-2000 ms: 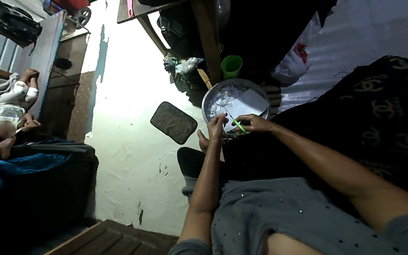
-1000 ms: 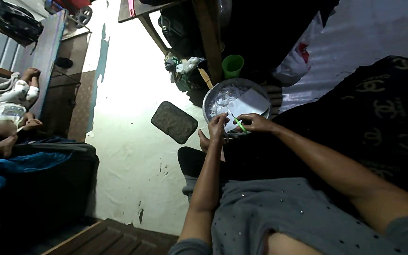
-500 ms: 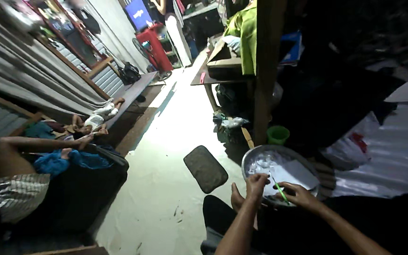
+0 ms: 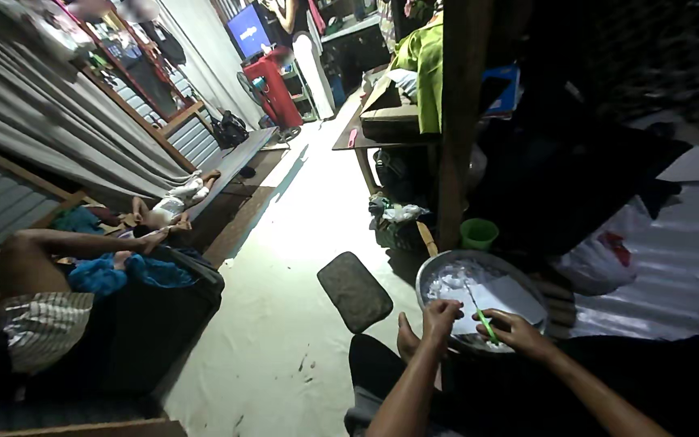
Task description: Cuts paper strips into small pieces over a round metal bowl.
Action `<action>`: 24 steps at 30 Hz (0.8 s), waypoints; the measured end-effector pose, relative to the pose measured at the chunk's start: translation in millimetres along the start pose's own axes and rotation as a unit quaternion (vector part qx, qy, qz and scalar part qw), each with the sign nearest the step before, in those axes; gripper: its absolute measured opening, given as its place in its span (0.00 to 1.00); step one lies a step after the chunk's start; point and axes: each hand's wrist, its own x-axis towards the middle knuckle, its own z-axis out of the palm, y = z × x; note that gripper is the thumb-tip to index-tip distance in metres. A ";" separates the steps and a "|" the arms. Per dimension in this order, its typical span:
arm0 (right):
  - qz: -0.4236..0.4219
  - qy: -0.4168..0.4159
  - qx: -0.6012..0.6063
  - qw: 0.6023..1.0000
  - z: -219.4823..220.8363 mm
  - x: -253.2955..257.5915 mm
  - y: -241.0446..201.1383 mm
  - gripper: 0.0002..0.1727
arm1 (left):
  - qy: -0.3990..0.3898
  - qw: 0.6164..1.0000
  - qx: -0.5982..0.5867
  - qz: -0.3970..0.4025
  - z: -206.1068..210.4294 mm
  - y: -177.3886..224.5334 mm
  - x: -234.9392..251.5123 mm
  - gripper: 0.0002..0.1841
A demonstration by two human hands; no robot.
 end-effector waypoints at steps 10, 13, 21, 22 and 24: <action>0.014 0.006 0.003 1.000 -0.6 -0.2 -1.6 0.19 | -0.002 1.000 -0.006 -0.007 -0.9 1.5 -1.6 0.13; 0.012 0.007 0.004 1.000 -0.3 -0.4 -0.9 0.18 | -0.002 1.000 -0.002 -0.008 -1.0 0.4 -0.9 0.13; 0.013 0.005 0.007 1.000 -1.6 -4.4 -0.7 0.18 | 0.001 1.000 -0.005 -0.006 1.3 -5.7 -1.3 0.13; 0.013 0.004 0.009 1.000 -1.8 -4.9 -0.7 0.18 | 0.000 1.000 -0.003 -0.007 1.7 -5.4 -1.5 0.13; 0.007 0.003 0.004 1.000 -2.6 -4.4 -2.7 0.18 | 0.004 1.000 0.001 0.002 2.1 -2.2 -2.0 0.13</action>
